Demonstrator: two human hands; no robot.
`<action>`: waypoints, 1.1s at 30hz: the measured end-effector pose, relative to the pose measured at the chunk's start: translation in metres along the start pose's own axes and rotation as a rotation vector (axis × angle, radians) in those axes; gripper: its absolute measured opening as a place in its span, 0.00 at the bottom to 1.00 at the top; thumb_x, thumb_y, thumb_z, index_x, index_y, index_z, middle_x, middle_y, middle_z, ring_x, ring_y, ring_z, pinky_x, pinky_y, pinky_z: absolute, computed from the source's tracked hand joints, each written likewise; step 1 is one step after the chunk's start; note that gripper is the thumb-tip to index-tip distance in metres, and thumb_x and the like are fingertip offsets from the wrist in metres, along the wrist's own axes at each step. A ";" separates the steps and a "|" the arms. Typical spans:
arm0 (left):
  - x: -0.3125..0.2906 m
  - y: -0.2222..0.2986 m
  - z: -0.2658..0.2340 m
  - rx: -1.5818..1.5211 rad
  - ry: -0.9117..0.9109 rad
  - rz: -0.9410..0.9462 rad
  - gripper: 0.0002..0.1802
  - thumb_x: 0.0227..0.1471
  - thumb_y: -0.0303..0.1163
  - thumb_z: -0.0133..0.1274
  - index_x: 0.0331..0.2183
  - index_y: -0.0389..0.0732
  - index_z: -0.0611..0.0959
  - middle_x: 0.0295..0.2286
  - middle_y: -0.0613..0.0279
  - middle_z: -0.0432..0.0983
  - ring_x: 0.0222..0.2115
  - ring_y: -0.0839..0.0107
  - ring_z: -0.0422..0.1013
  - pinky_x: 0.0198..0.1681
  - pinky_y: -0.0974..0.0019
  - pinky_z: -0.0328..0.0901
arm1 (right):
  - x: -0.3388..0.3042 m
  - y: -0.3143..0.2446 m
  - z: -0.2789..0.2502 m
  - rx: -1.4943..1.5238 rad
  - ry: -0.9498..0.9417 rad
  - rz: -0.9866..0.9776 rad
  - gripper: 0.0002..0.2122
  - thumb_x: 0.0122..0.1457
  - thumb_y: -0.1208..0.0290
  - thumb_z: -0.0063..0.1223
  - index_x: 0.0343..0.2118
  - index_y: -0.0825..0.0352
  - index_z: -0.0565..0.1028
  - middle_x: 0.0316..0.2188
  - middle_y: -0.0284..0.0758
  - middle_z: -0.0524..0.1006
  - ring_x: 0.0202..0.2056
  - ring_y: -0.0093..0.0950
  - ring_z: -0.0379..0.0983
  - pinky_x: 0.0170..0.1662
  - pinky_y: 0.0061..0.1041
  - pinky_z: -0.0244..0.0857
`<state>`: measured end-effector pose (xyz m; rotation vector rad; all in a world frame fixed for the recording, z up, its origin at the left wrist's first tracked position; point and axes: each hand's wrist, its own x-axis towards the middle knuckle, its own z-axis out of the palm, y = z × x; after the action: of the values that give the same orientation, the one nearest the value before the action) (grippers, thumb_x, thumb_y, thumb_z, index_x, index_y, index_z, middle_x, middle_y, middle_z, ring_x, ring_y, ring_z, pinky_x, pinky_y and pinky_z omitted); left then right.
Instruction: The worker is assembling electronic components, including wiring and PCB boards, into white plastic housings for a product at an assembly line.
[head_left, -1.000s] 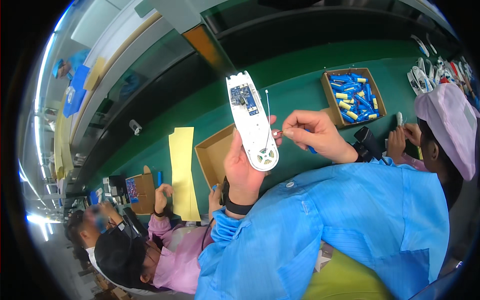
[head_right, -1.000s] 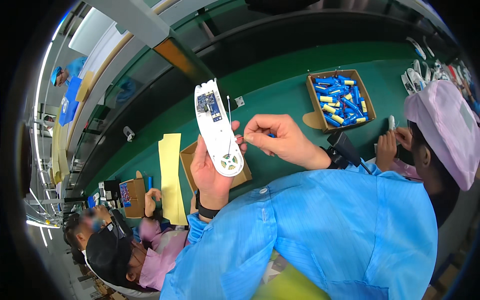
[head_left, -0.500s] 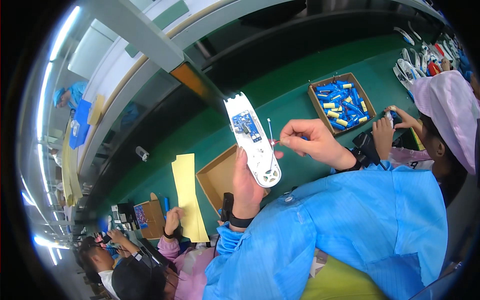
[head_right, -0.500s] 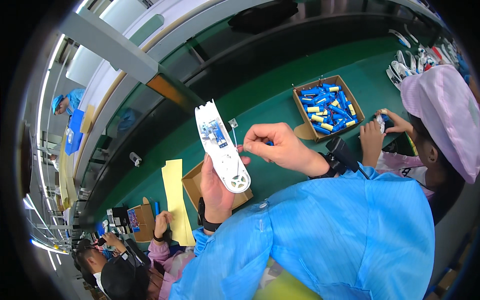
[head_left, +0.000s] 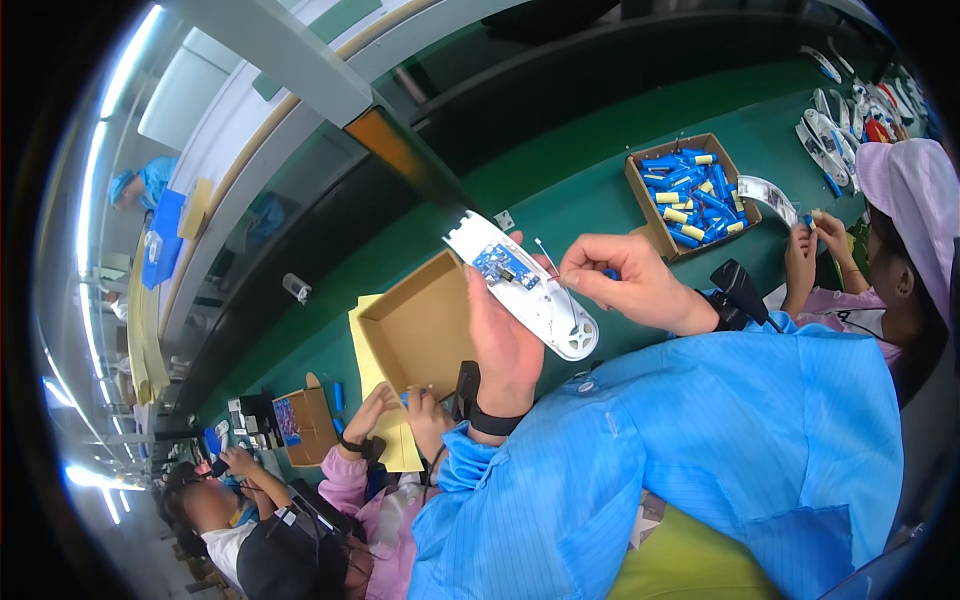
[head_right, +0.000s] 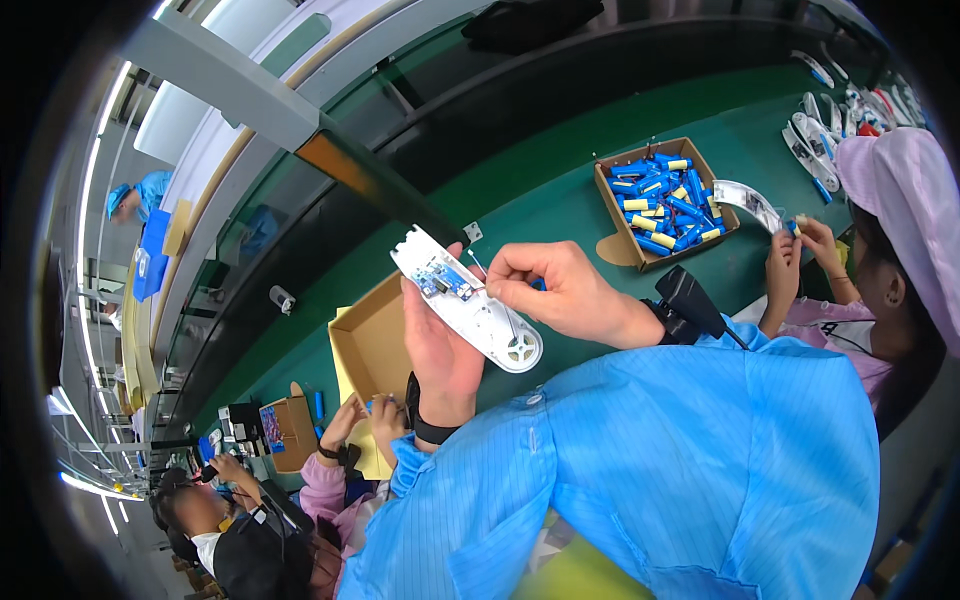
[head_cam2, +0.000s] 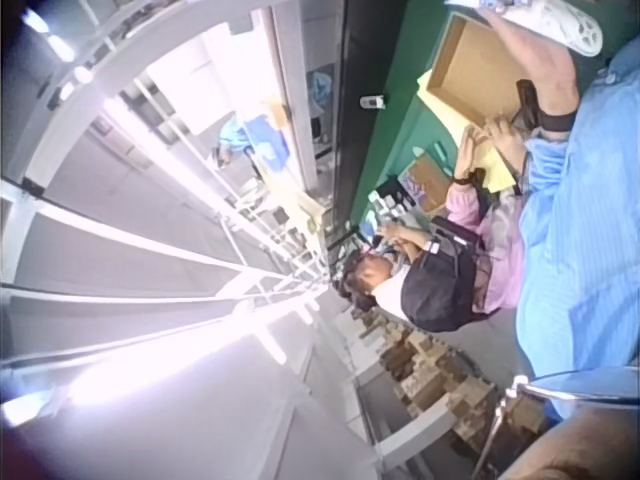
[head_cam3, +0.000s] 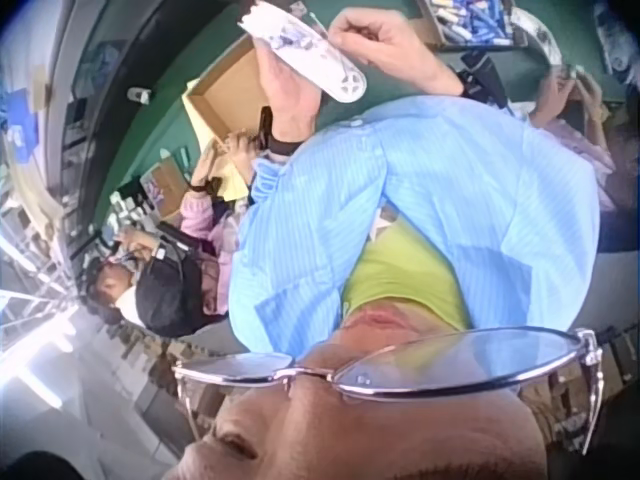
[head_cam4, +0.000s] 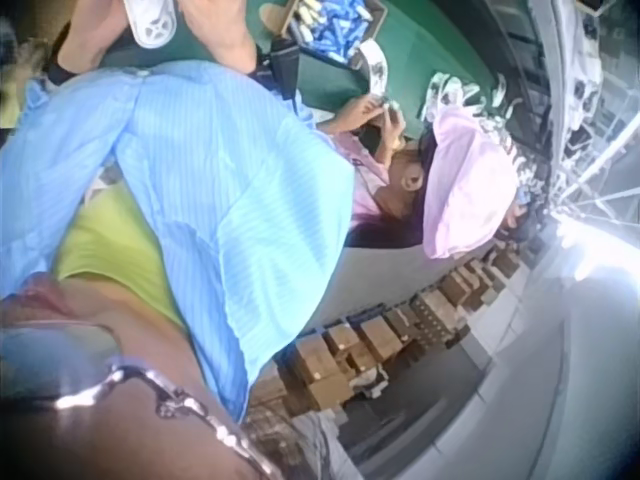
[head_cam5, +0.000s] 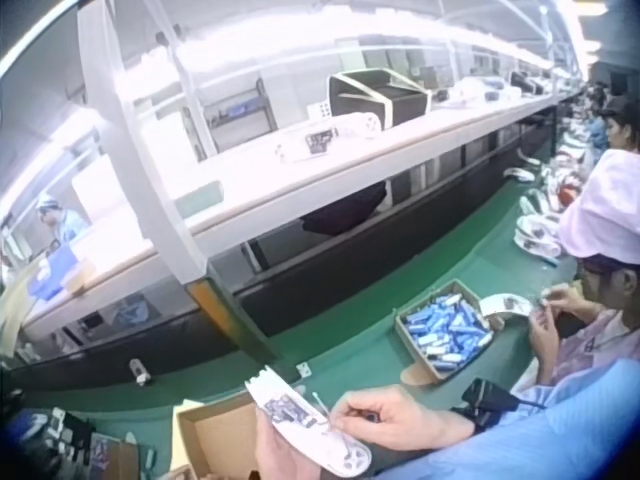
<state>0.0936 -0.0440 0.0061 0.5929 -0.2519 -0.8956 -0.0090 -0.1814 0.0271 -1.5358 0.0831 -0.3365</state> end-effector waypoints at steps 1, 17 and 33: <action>0.000 0.000 0.000 0.000 0.004 0.000 0.27 0.61 0.49 0.31 0.50 0.38 0.68 0.43 0.56 0.71 0.40 0.63 0.70 0.45 0.59 0.66 | 0.000 0.001 0.000 -0.034 0.029 0.008 0.05 0.55 0.76 0.51 0.28 0.72 0.73 0.21 0.29 0.72 0.24 0.13 0.65 0.28 0.16 0.61; -0.002 -0.005 0.013 -0.044 0.177 0.094 0.23 0.61 0.46 0.33 0.49 0.40 0.67 0.47 0.51 0.67 0.45 0.62 0.67 0.49 0.56 0.63 | 0.022 0.026 0.014 -0.087 0.347 -0.081 0.09 0.48 0.76 0.60 0.31 0.69 0.72 0.23 0.28 0.70 0.19 0.11 0.63 0.22 0.13 0.58; -0.006 -0.006 0.014 0.262 0.353 0.116 0.10 0.46 0.25 0.57 0.33 0.34 0.77 0.27 0.61 0.75 0.29 0.73 0.72 0.34 0.70 0.67 | 0.017 0.021 0.013 -0.269 0.135 -0.207 0.04 0.49 0.80 0.55 0.29 0.71 0.74 0.25 0.33 0.73 0.24 0.18 0.68 0.26 0.17 0.62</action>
<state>0.0799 -0.0468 0.0141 0.9573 -0.0831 -0.6359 0.0136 -0.1736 0.0095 -1.7912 0.0777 -0.6132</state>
